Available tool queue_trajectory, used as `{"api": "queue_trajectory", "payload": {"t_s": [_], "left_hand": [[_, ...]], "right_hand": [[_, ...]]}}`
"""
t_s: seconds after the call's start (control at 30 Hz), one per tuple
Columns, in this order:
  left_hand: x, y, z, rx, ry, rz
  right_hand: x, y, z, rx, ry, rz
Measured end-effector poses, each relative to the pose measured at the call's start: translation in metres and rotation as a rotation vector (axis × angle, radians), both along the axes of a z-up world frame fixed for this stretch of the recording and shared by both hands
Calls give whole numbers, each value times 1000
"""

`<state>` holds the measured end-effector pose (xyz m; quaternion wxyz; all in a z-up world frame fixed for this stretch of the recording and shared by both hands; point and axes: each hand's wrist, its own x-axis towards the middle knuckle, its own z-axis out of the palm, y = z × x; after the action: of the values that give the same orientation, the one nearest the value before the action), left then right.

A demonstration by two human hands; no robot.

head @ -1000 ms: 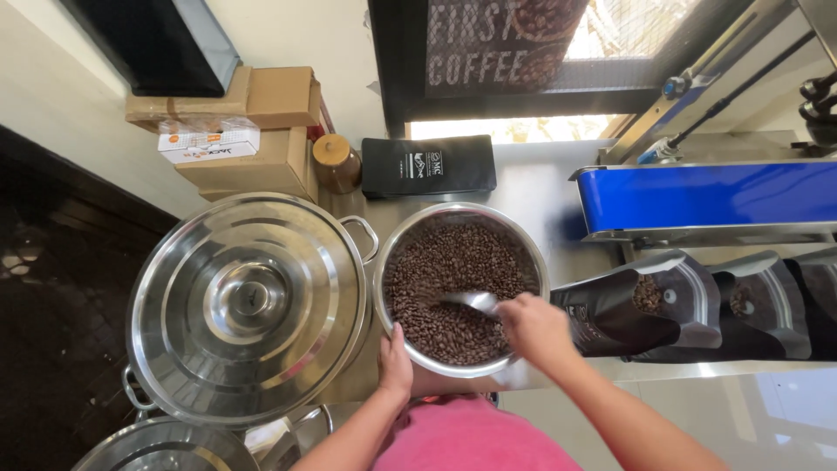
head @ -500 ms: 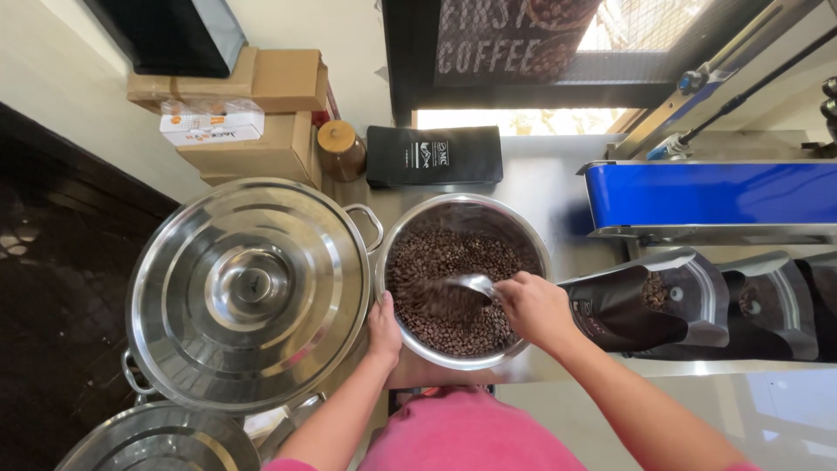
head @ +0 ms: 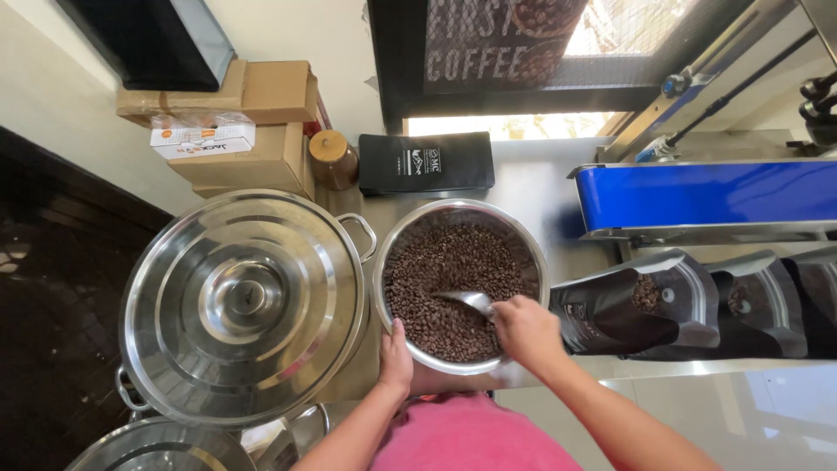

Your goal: Transferring roasted coffee beans from a large pot to a smaller bowl using a metal scoop

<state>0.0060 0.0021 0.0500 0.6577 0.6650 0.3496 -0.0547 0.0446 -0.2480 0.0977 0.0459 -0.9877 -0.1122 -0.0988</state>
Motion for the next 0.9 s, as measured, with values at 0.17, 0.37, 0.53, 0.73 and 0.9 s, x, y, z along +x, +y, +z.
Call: {"api": "queue_trajectory", "payload": {"t_s": [0.17,0.37,0.53,0.73,0.9], "left_hand": [[19,26,-9,-87,-41,10],[47,37,-31,23,-104,-60],[35,34,-38,44,-93,10],[17,12,-48,76,-59,80],[1,1,-57,64,22,21]], "right_hand": [[50,-30,19,-125,-79,-157],[68,8,-20,23,93,-162],[18,8,50,18,228,-61],[37,-31,-30,-179,-194,-67],[26,0,-26,-6,58,-8]]}}
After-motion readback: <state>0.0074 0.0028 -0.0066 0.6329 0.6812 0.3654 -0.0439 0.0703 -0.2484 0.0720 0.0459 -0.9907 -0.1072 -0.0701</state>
